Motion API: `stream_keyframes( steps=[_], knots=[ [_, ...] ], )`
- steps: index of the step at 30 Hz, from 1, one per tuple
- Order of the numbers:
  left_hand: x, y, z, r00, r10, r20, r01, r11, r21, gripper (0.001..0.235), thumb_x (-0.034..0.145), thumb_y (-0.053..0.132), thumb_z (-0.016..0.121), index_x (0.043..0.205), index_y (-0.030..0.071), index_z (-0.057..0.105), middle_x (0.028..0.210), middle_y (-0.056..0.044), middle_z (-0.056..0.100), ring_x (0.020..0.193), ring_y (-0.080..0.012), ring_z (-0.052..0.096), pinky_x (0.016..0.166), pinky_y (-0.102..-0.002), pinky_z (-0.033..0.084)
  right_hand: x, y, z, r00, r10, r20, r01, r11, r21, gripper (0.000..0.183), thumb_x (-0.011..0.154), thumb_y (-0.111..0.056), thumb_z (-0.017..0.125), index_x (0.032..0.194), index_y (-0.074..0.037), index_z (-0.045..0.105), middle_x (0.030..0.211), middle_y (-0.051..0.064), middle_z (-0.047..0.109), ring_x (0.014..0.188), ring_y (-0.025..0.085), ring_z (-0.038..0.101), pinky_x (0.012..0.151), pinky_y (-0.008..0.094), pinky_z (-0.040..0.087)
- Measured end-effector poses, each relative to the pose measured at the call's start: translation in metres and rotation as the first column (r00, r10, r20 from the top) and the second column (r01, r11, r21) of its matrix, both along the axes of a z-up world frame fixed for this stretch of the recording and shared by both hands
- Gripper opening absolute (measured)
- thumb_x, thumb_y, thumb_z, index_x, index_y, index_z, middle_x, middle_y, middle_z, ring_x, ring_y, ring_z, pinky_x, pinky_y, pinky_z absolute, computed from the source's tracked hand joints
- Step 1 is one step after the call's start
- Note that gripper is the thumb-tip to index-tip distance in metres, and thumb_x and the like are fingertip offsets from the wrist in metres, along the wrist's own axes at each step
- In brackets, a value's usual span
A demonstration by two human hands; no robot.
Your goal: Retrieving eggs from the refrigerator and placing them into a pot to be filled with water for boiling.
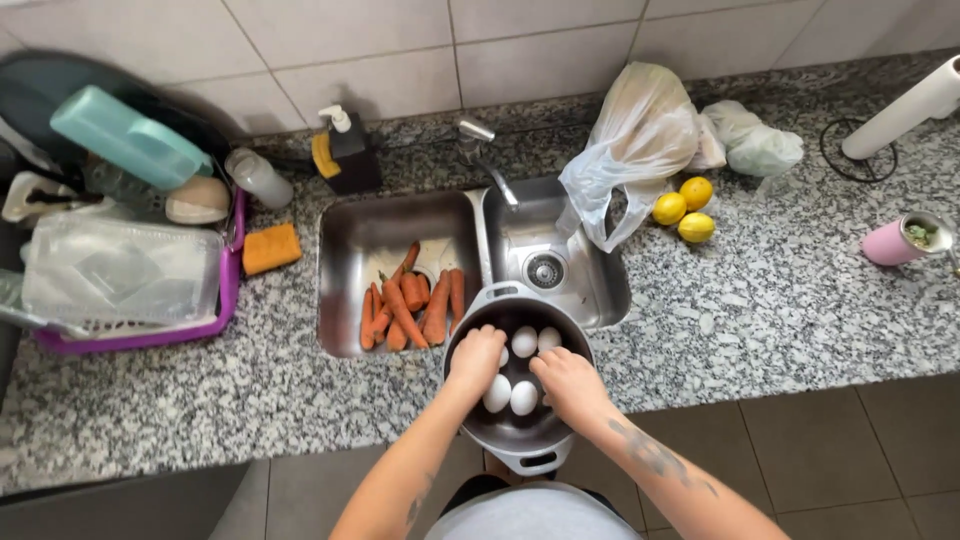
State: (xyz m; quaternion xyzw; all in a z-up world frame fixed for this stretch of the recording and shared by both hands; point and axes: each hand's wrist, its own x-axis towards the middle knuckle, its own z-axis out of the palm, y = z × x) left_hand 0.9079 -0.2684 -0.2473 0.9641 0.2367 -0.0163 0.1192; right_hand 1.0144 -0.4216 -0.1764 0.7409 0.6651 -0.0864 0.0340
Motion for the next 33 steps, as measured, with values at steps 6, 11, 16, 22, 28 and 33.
stream_keyframes(
  steps=[6, 11, 16, 22, 28, 33],
  knots=[
    [-0.046, -0.011, 0.096, 0.905, 0.244, 0.349, -0.276, 0.960, 0.044, 0.040, 0.075, 0.019, 0.069, 0.113, 0.022, 0.055, 0.118, 0.003, 0.056, 0.095, -0.0202, 0.054, 0.079, -0.040, 0.039, 0.027, -0.043, 0.037, 0.330, -0.815, -0.476, 0.728, 0.541, -0.421, 0.076, 0.072, -0.051, 0.062, 0.138, -0.026, 0.033, 0.099, 0.003, 0.061, 0.090, 0.021, 0.064, 0.078, 0.033, 0.045],
    [-0.069, 0.008, 0.094, 0.873, 0.488, -0.006, -0.438, 0.778, -0.450, 0.050, 0.085, 0.028, 0.051, 0.133, 0.019, 0.042, 0.116, -0.008, 0.057, 0.089, -0.0337, 0.061, 0.070, -0.044, 0.050, 0.010, -0.021, 0.071, -0.394, -0.761, -0.516, 0.436, 0.339, -0.833, 0.056, 0.077, -0.012, 0.044, 0.132, -0.017, 0.036, 0.112, 0.015, 0.059, 0.084, 0.031, 0.064, 0.071, 0.043, 0.059],
    [-0.043, 0.041, 0.109, 0.912, 0.408, 0.044, -0.340, 0.810, -0.478, 0.042, 0.085, 0.011, 0.046, 0.126, 0.020, 0.053, 0.100, -0.010, 0.068, 0.079, -0.0367, 0.063, 0.067, -0.046, 0.051, 0.008, -0.005, 0.074, -0.381, -0.738, -0.557, 0.520, 0.327, -0.789, 0.061, 0.070, -0.005, 0.038, 0.130, -0.016, 0.037, 0.105, 0.016, 0.061, 0.085, 0.027, 0.063, 0.070, 0.043, 0.060],
    [0.001, 0.081, 0.116, 0.946, 0.325, 0.013, -0.288, 0.853, -0.435, 0.043, 0.083, 0.014, 0.042, 0.122, 0.028, 0.055, 0.092, -0.010, 0.067, 0.080, -0.0367, 0.061, 0.062, -0.048, 0.048, 0.015, 0.011, 0.059, -0.485, -0.634, -0.602, 0.585, 0.277, -0.763, 0.041, 0.073, -0.001, 0.041, 0.114, -0.006, 0.045, 0.103, 0.018, 0.059, 0.082, 0.030, 0.063, 0.067, 0.043, 0.059],
    [0.069, 0.142, 0.122, 0.947, 0.321, -0.031, -0.313, 0.892, -0.325, 0.036, 0.087, 0.041, 0.043, 0.115, 0.025, 0.060, 0.104, -0.005, 0.067, 0.092, -0.0342, 0.062, 0.071, -0.048, 0.049, 0.033, 0.038, 0.050, -0.595, -0.498, -0.631, 0.620, 0.215, -0.755, 0.034, 0.074, 0.002, 0.038, 0.107, -0.004, 0.038, 0.097, 0.021, 0.050, 0.080, 0.033, 0.059, 0.066, 0.050, 0.059],
    [0.162, 0.216, 0.086, 0.913, 0.181, 0.365, -0.258, 0.950, 0.176, 0.041, 0.087, 0.038, 0.056, 0.114, 0.008, 0.058, 0.120, -0.012, 0.058, 0.092, -0.0315, 0.060, 0.068, -0.045, 0.050, 0.045, 0.064, 0.053, -0.654, -0.450, -0.609, 0.605, 0.173, -0.777, 0.060, 0.071, 0.006, 0.036, 0.128, -0.011, 0.037, 0.106, 0.020, 0.051, 0.087, 0.030, 0.056, 0.067, 0.050, 0.059]
  ],
)
